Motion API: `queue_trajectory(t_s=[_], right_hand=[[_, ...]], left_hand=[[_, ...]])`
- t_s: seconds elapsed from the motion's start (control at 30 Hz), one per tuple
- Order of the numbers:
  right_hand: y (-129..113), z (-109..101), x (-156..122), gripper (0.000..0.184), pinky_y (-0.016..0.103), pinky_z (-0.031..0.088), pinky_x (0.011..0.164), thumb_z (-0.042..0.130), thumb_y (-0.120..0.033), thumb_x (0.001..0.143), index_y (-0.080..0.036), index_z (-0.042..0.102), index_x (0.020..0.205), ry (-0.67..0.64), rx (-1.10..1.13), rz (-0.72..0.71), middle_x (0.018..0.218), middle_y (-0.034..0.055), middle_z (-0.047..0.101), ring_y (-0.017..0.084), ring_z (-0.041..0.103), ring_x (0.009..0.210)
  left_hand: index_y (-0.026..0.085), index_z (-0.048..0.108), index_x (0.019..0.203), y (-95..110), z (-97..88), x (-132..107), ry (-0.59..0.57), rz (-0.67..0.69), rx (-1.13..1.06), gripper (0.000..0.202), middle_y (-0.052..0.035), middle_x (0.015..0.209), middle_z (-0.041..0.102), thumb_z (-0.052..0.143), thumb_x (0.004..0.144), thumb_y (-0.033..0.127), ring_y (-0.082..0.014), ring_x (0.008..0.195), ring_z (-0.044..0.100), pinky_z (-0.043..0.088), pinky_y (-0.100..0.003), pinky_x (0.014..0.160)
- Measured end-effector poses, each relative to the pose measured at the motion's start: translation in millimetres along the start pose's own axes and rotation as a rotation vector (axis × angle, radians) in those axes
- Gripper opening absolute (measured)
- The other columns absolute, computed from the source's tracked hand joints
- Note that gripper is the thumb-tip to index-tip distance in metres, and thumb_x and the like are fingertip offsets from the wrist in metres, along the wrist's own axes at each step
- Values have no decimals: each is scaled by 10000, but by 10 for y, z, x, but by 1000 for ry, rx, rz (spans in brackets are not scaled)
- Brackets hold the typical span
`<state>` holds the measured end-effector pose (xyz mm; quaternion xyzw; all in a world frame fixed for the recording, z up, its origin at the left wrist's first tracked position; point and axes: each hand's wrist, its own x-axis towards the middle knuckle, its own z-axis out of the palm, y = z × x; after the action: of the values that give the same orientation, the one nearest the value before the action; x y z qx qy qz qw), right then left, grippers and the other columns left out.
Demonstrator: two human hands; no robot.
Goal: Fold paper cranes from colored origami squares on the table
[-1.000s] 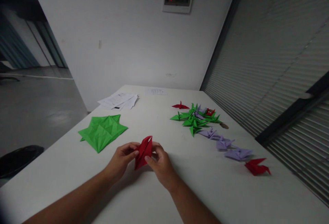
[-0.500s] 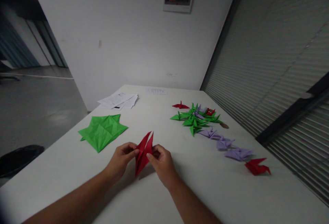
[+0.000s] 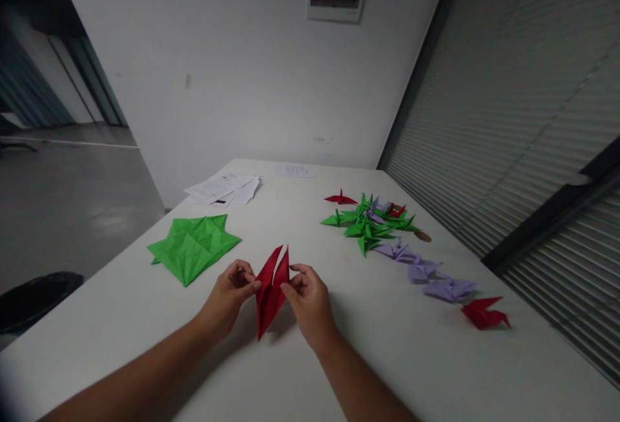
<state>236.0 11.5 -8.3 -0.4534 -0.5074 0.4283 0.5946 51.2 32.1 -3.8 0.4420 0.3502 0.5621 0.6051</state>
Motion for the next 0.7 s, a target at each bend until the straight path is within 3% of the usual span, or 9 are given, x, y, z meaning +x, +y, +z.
queue_trajectory(t_s=[0.27, 0.4, 0.57, 0.7], right_hand=[[-3, -11, -38, 328, 267, 471, 650, 651, -262, 882, -228, 550, 1192, -62, -166, -149, 700, -64, 528, 140, 546, 646], [17, 0, -84, 407, 292, 509, 706, 640, -219, 884, -239, 503, 1267, -126, -227, -214, 753, -49, 565, 148, 579, 700], [-5, 18, -152, 616, 285, 530, 662, 677, -227, 848, -264, 420, 1407, -251, -147, -125, 968, 11, 610, 130, 599, 700], [-32, 21, -171, 719, 242, 475, 573, 710, -303, 847, -313, 351, 1470, -332, -40, 2, 1288, 82, 541, 76, 556, 640]], left_hand=[[174, 585, 782, -51, -38, 17, -107, 39, 155, 291, 14, 732, 608, 835, 752, 320, -132, 675, 568, 458, -247, 633], [189, 593, 891, -27, -15, -24, -137, 67, 175, 291, -6, 851, 640, 801, 787, 363, -156, 749, 597, 483, -271, 677], [223, 582, 1032, 55, 34, -87, -107, 2, 78, 349, -15, 937, 671, 791, 808, 390, -170, 832, 627, 495, -279, 740], [197, 555, 883, 70, 43, -82, -162, -78, 33, 318, 1, 806, 661, 815, 772, 344, -151, 714, 621, 469, -251, 643]])
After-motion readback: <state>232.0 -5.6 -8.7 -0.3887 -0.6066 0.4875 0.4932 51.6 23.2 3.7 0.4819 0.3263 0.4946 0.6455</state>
